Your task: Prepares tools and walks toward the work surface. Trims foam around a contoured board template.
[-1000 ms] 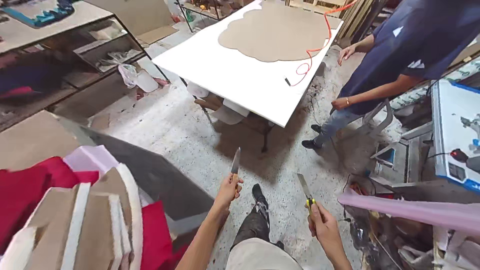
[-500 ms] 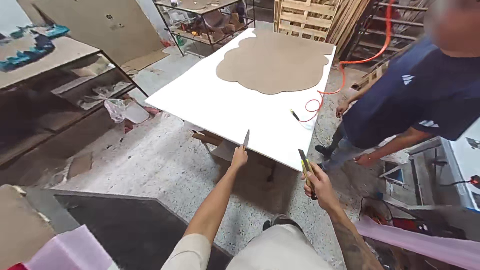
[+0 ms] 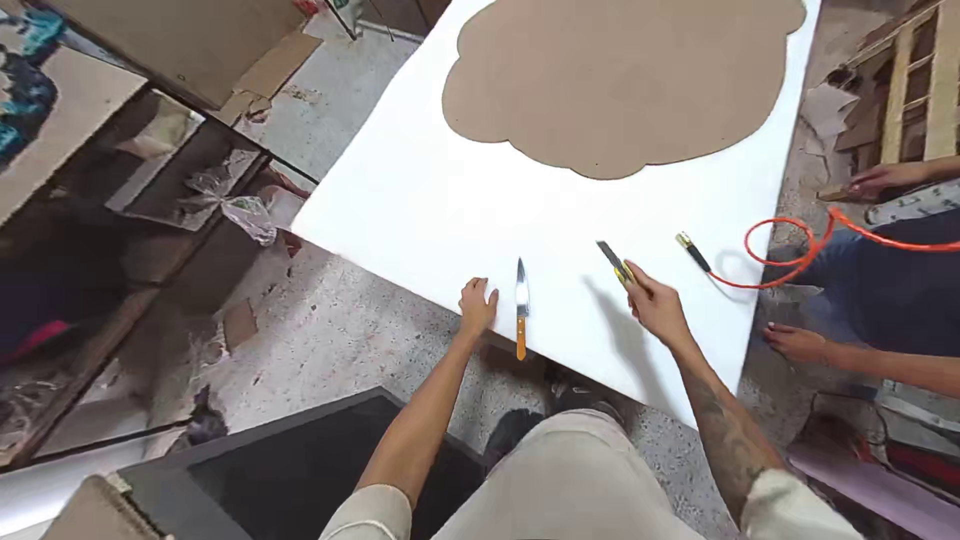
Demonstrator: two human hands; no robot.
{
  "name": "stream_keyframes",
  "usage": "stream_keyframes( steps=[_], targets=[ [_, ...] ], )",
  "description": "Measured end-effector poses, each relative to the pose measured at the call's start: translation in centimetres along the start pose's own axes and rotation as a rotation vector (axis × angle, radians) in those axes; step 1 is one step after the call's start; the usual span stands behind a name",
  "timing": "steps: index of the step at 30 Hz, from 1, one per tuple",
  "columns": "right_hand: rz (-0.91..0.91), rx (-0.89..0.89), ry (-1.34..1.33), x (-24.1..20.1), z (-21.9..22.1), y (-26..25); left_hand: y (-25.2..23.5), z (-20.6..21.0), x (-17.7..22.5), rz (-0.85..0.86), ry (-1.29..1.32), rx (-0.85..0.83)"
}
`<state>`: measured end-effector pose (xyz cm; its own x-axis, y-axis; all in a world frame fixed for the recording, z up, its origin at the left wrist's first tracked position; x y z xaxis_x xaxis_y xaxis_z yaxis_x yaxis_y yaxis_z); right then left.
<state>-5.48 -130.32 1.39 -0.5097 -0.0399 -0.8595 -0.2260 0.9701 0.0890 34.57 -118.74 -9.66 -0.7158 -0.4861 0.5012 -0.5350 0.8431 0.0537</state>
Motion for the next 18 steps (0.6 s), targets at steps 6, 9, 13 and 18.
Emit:
stream_keyframes(
  steps=[6, 9, 13, 18],
  targets=[
    [-0.333, -0.160, 0.381, -7.6, 12.0, -22.7, -16.5, -2.5, -7.5, 0.043, -0.189, 0.139],
    [-0.434, -0.111, 0.513, -10.0, 17.3, -31.5, -20.7, -0.5, -8.6, 0.036, -0.317, 0.210],
    [-0.436, -0.131, 0.618, -11.4, 22.5, -39.6, -21.5, -0.3, -8.7, 0.013, -0.347, 0.209],
    [-0.394, -0.165, 0.669, -11.9, 26.1, -43.7, -22.2, -0.2, -8.8, 0.001, -0.339, 0.193]
  ],
)
Point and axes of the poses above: each hand's wrist, its own y-axis away from the middle knuckle, its own z-axis out of the palm, x = y × z, the point moved 3 cm from there along -y, towards the middle knuckle, and after that the axes turned 10 degrees about x, right-handed, at the moved point
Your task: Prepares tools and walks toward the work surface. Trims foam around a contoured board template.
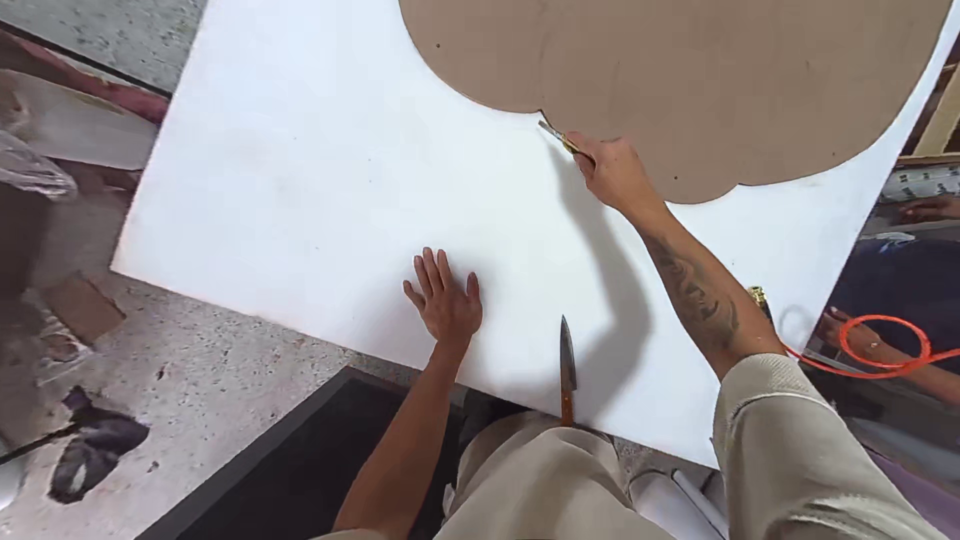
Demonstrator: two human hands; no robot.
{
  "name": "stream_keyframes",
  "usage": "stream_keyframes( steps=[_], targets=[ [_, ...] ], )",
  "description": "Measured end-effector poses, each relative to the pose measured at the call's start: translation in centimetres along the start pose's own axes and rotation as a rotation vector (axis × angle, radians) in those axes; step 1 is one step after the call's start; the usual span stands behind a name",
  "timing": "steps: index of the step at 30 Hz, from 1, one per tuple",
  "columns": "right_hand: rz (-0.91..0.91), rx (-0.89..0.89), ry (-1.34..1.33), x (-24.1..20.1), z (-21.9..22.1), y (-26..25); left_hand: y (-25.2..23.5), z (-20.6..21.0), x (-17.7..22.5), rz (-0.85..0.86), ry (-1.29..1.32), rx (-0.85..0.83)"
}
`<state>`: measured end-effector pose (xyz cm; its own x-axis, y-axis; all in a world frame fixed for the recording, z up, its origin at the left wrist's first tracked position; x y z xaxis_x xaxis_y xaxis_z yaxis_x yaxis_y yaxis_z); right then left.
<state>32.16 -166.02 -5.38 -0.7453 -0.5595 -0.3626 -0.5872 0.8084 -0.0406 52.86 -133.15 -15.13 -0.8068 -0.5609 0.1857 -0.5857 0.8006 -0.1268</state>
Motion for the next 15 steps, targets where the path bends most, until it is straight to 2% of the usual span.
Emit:
stream_keyframes(
  steps=[6, 15],
  targets=[
    [0.039, -0.020, 0.001, 0.7, 1.3, -0.5, 0.2, 0.3, -0.1, -0.005, -0.014, -0.042],
    [0.027, -0.070, 0.025, -0.4, 1.7, -0.3, 0.0, 0.1, 0.1, 0.021, -0.036, -0.035]
  ],
)
Point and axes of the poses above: each hand's wrist, its own y-axis away from the middle knuckle, its own z-axis out of the palm, x = y × z, the point moved 3 cm from there along -y, towards the middle knuckle, and after that the axes turned 10 degrees about x, right-handed, at the moved point
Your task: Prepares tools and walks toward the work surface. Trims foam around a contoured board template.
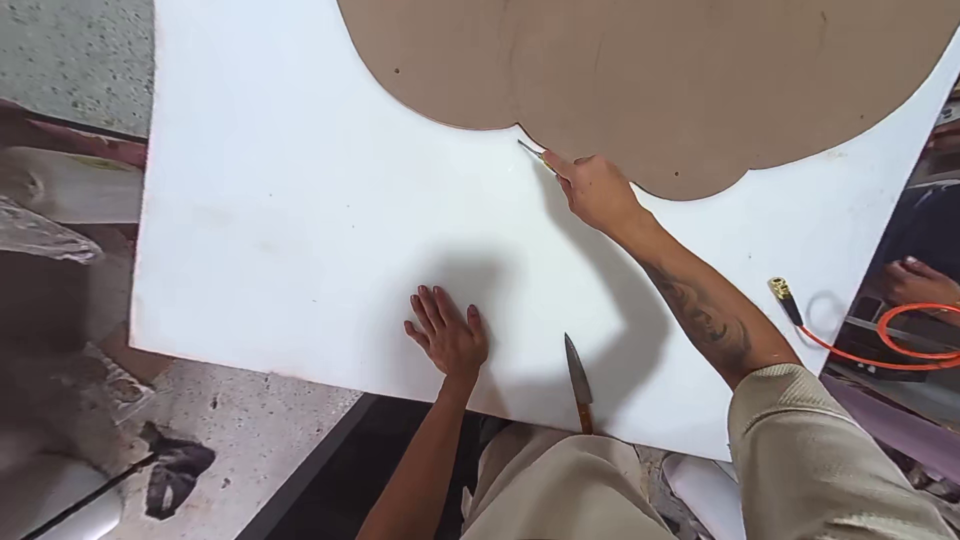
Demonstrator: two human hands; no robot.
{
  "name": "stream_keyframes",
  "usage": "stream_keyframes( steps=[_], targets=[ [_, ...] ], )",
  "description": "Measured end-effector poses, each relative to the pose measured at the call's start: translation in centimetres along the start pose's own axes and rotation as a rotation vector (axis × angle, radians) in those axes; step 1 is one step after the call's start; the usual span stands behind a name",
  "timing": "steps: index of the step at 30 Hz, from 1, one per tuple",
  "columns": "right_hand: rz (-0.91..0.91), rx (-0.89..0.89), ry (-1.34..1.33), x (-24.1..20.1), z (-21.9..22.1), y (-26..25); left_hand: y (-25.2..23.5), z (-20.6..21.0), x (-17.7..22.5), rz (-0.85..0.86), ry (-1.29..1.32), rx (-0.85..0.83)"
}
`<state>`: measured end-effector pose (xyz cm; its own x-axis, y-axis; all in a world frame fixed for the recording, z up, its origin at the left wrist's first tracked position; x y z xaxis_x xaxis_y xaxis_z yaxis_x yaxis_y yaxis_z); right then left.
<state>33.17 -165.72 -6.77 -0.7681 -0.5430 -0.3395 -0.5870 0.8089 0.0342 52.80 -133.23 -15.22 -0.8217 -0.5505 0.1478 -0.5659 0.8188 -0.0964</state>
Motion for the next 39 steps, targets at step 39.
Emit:
stream_keyframes(
  steps=[39],
  targets=[
    [-0.185, -0.099, -0.050, 8.2, -1.5, 5.8, 0.4, 0.4, 0.8, 0.061, -0.071, 0.055]
  ],
)
Point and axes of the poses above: each hand's wrist, its own y-axis away from the middle knuckle, its own z-axis out of the palm, x = y × z, the point moved 3 cm from there along -y, towards the middle knuckle, and after that the axes turned 10 degrees about x, right-handed, at the moved point
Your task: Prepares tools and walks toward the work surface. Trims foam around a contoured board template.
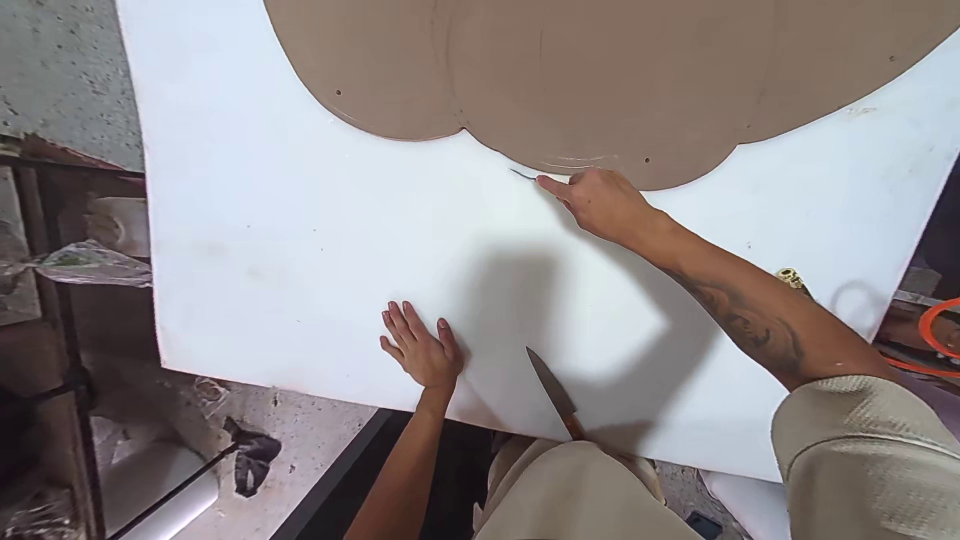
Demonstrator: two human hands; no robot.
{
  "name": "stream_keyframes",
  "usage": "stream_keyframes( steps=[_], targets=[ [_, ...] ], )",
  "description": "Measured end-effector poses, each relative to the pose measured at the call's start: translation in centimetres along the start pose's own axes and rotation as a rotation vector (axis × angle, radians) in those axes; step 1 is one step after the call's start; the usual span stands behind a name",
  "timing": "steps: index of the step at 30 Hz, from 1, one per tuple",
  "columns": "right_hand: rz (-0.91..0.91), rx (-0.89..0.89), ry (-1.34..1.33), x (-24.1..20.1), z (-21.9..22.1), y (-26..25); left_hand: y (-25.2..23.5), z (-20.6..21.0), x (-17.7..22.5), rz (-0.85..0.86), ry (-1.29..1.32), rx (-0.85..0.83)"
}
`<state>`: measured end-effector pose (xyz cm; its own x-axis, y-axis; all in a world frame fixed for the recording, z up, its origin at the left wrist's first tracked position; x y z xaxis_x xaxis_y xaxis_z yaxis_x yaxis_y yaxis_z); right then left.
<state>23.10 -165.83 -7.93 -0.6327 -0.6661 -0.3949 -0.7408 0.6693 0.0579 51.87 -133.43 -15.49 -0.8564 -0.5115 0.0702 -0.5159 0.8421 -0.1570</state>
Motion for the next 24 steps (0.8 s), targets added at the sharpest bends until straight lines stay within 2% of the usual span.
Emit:
stream_keyframes(
  steps=[16, 24],
  targets=[
    [-0.068, -0.097, 0.103, 4.1, -2.4, 3.1, -0.1, 0.0, 0.0, -0.014, 0.018, -0.005],
    [-0.115, -0.067, 0.099, 6.1, -3.3, 4.2, 0.2, -0.1, 0.0, -0.022, 0.018, -0.015]
  ],
)
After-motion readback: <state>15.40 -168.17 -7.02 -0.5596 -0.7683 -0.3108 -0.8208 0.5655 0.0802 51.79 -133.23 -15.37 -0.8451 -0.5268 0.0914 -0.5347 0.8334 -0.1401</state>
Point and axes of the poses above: each hand's wrist, its own y-axis away from the middle knuckle, its own z-axis out of the palm, x = y × z, the point moved 3 cm from there along -y, towards the middle knuckle, and after that the axes turned 10 degrees about x, right-handed, at the moved point
